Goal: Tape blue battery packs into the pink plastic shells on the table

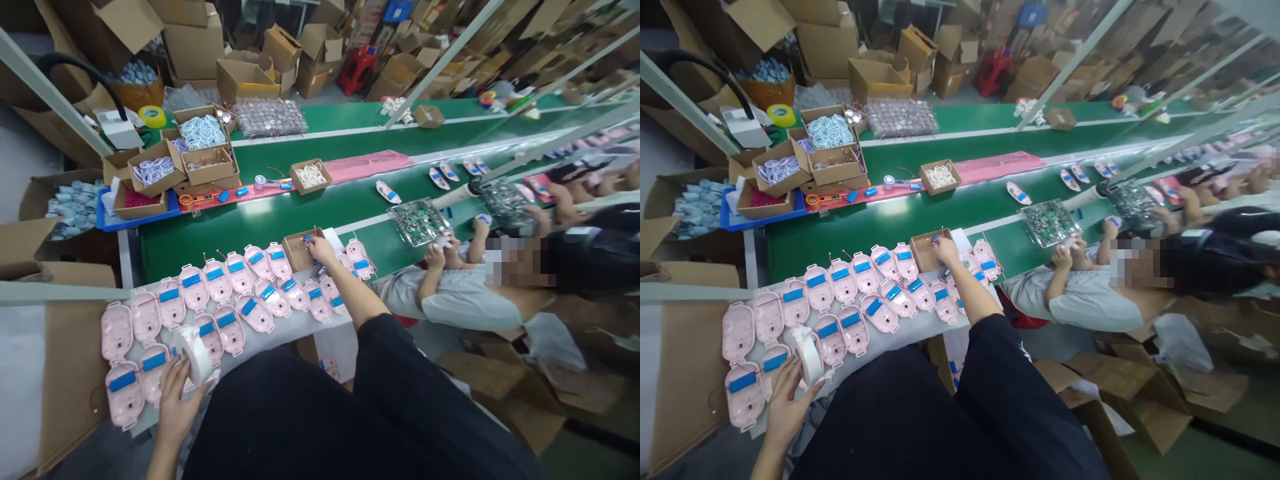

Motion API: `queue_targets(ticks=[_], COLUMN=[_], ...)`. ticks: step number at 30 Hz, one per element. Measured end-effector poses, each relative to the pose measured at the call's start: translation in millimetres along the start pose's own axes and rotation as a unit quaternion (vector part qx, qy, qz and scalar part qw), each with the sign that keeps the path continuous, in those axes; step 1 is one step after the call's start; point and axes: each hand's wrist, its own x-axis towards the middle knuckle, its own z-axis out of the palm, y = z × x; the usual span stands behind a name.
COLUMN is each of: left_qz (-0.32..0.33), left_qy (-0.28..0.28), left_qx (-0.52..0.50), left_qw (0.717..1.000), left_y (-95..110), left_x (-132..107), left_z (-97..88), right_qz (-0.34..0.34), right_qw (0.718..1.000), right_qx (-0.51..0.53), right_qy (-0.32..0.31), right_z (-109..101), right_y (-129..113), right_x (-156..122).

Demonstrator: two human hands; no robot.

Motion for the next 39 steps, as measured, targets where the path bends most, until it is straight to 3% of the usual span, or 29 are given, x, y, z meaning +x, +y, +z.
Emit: queue_targets(ticks=[3, 7, 11, 15, 18, 20, 23, 26, 28, 31, 35, 39], left_qz=[-0.001, -0.034, -0.042, -0.023, -0.034, -0.021, 0.016, 0.045, 0.054, 0.057, 0.068, 0.081], left_qy=[-0.021, -0.05, -0.052, -0.038, -0.03, -0.021, -0.019, -0.023, -0.023, -0.026, -0.036, -0.027], left_qx=[0.028, 0.077, 0.092, 0.078, 0.064, 0.049, 0.027, 0.011, 0.008, 0.01, 0.012, 0.016], left_qw=[0.999, 0.995, 0.993, 0.996, 0.997, 0.998, 0.999, 0.999, 0.998, 0.998, 0.997, 0.996], left_y=[32.8, 63.2, 78.3, 78.8, 74.1, 70.7, 66.2, 61.9, 58.7, 53.9, 48.0, 42.4], left_x=[-3.6, -17.0, -26.1, -23.0, -15.4, -8.5, 4.4, 18.0, 25.7, 33.8, 38.4, 37.7], left_z=[12.9, 18.6, 19.3, 22.4, 26.5, 29.0, 29.3, 23.1, 16.3, 5.5, -5.5, -13.2], right_qz=[0.043, 0.04, 0.033, -0.003, -0.105, -0.162, -0.17, -0.144, -0.131, -0.116, -0.116, -0.124], right_qw=[0.999, 0.998, 0.998, 1.0, 0.986, 0.945, 0.83, 0.719, 0.673, 0.633, 0.596, 0.599], right_qx=[-0.01, -0.001, -0.02, -0.001, 0.124, 0.274, 0.526, 0.679, 0.719, 0.739, 0.756, 0.758], right_qy=[-0.011, -0.051, -0.042, -0.005, 0.042, 0.076, 0.068, -0.036, -0.114, -0.197, -0.245, -0.226], right_z=[-4.7, 21.9, 49.3, 47.6, 30.9, 20.3, 12.2, 11.5, 11.6, 9.2, 7.1, 16.8], right_y=[30.6, 39.4, 37.9, 46.8, 50.8, 44.3, 16.9, -24.6, -54.2, -95.5, -139.0, -166.8], right_x=[54.9, 105.3, 120.0, 107.5, 80.7, 50.6, -11.4, -81.3, -123.4, -171.9, -210.2, -230.5])
